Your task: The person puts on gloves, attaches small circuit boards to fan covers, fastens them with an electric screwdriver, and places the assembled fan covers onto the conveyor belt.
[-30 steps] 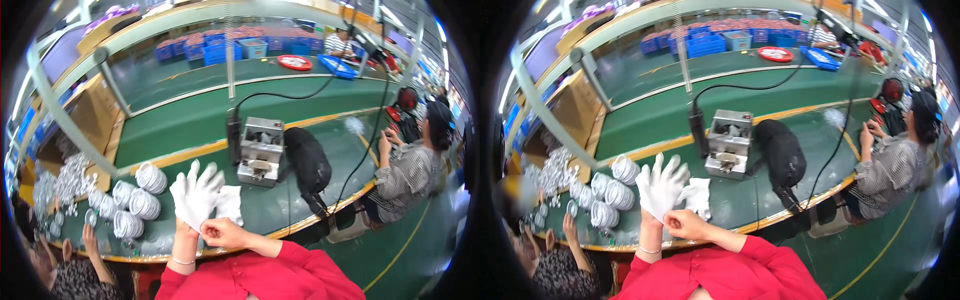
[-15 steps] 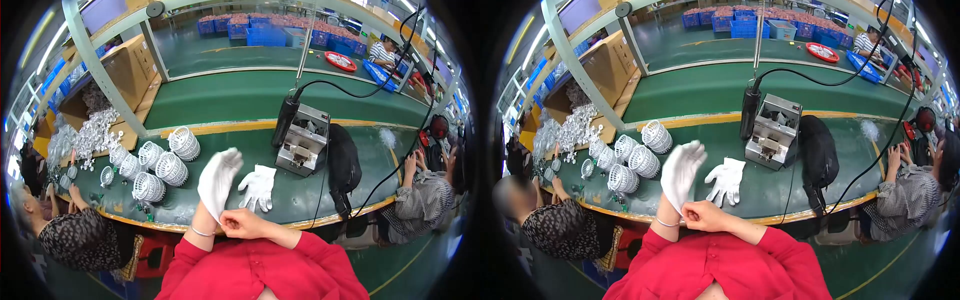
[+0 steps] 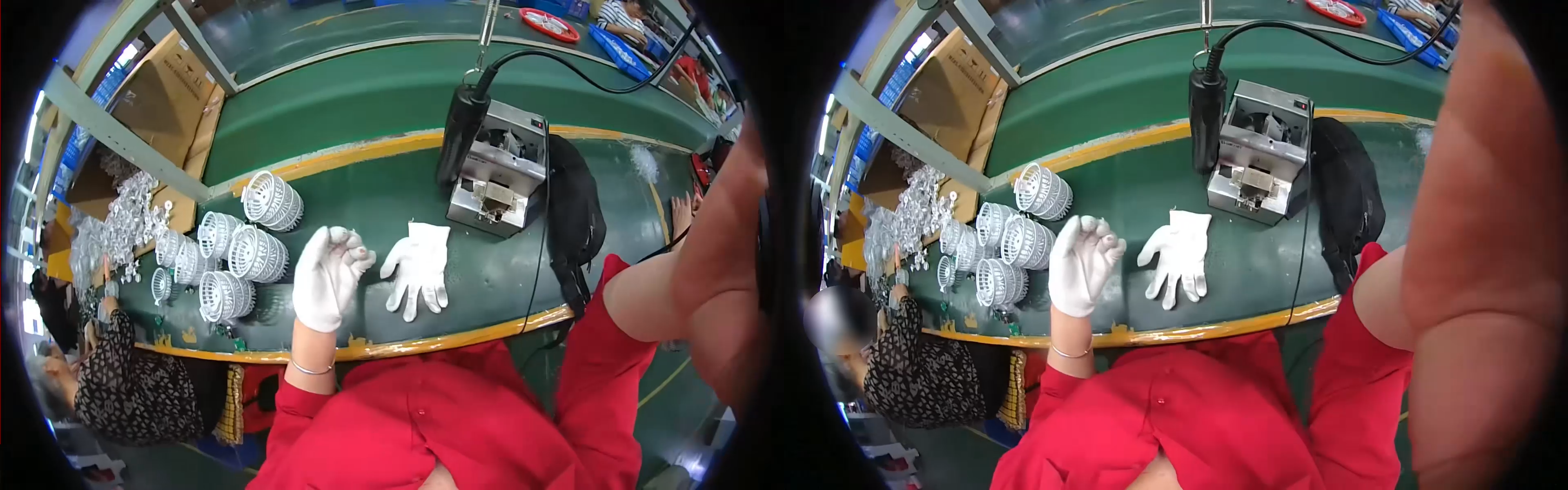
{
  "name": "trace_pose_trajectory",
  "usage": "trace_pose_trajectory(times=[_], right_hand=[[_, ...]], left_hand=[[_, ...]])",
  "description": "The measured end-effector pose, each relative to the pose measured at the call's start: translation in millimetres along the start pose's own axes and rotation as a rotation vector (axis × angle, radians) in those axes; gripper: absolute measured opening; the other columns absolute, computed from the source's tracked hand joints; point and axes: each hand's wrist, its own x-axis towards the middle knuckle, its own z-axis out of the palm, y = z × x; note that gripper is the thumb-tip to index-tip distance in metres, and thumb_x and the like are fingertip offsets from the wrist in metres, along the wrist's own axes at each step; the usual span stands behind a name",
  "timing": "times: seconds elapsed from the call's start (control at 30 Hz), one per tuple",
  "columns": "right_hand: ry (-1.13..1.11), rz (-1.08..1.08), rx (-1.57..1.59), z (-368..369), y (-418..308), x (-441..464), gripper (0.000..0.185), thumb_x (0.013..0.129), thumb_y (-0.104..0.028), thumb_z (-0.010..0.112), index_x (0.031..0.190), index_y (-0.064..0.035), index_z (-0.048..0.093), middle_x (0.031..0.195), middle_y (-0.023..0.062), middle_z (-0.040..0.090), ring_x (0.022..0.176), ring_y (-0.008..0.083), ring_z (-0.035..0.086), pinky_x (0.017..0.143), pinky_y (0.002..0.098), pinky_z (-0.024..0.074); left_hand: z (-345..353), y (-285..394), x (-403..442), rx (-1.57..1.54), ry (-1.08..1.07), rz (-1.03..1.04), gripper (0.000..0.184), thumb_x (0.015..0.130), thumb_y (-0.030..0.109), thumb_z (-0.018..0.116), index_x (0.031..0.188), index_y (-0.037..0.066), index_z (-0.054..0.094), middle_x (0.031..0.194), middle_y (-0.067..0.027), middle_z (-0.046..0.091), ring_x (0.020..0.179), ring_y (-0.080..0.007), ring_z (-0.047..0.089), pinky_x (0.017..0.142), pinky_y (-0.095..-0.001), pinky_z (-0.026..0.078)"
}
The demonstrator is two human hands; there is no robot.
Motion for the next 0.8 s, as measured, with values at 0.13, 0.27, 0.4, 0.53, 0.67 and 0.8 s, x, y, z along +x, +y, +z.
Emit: trace_pose_trajectory(times=[0.13,0.27,0.4,0.53,0.67,0.8], right_hand=[[0.002,-0.01,-0.043,-16.2,3.2,5.4,0.04,0.077,-0.008,0.069,0.113,0.0011,0.056,0.108,0.0114,0.058,0.102,0.0227,0.055,0.089,0.0339,0.0434],[0.0,-0.019,-0.095,-37.6,3.0,15.3,0.039,0.077,-0.008,0.069,0.113,0.0012,0.057,0.107,0.0112,0.058,0.101,0.0224,0.056,0.088,0.0334,0.0438],[-0.003,-0.03,-0.144,-53.9,5.9,20.5,0.038,0.077,-0.007,0.069,0.112,0.0012,0.057,0.106,0.011,0.059,0.099,0.0221,0.056,0.086,0.033,0.0443],[-0.015,-0.021,-0.152,-56.8,9.5,15.6,0.037,0.077,-0.006,0.069,0.111,0.0012,0.058,0.105,0.0107,0.059,0.097,0.0217,0.057,0.085,0.0326,0.0447],[-0.018,-0.019,-0.159,-57.8,10.3,12.5,0.036,0.077,-0.006,0.069,0.111,0.0013,0.058,0.104,0.0105,0.059,0.096,0.0214,0.057,0.084,0.0322,0.0451],[-0.022,-0.017,-0.164,-56.7,9.8,6.1,0.035,0.077,-0.005,0.069,0.11,0.0013,0.058,0.104,0.0103,0.06,0.094,0.0211,0.058,0.082,0.0317,0.0455]], left_hand=[[0.4,6.0,6.4,0.037,0.012,0.005,0.025,0.098,0.025,0.044,0.089,0.005,0.057,0.085,-0.008,0.058,0.077,-0.0205,0.054,0.074,-0.0344,0.043],[4.6,12.1,9.8,0.034,0.033,-0.014,0.025,0.099,0.025,0.043,0.09,0.006,0.057,0.087,-0.0076,0.058,0.077,-0.0194,0.053,0.074,-0.0337,0.043],[6.0,11.2,12.6,0.052,0.039,0.0,0.025,0.099,0.024,0.043,0.09,0.005,0.056,0.086,-0.008,0.058,0.077,-0.0193,0.054,0.073,-0.0335,0.044],[1.7,11.6,17.2,0.047,0.052,-0.003,0.027,0.098,0.025,0.045,0.089,0.003,0.058,0.086,-0.0107,0.058,0.079,-0.0222,0.055,0.076,-0.0346,0.045],[5.3,9.7,20.8,0.05,0.036,-0.008,0.027,0.098,0.025,0.044,0.089,0.003,0.058,0.086,-0.0103,0.058,0.078,-0.022,0.055,0.076,-0.0346,0.045],[3.0,10.0,23.3,0.055,0.012,-0.02,0.027,0.098,0.025,0.044,0.089,0.003,0.058,0.086,-0.0102,0.058,0.078,-0.0218,0.056,0.076,-0.0348,0.045]])
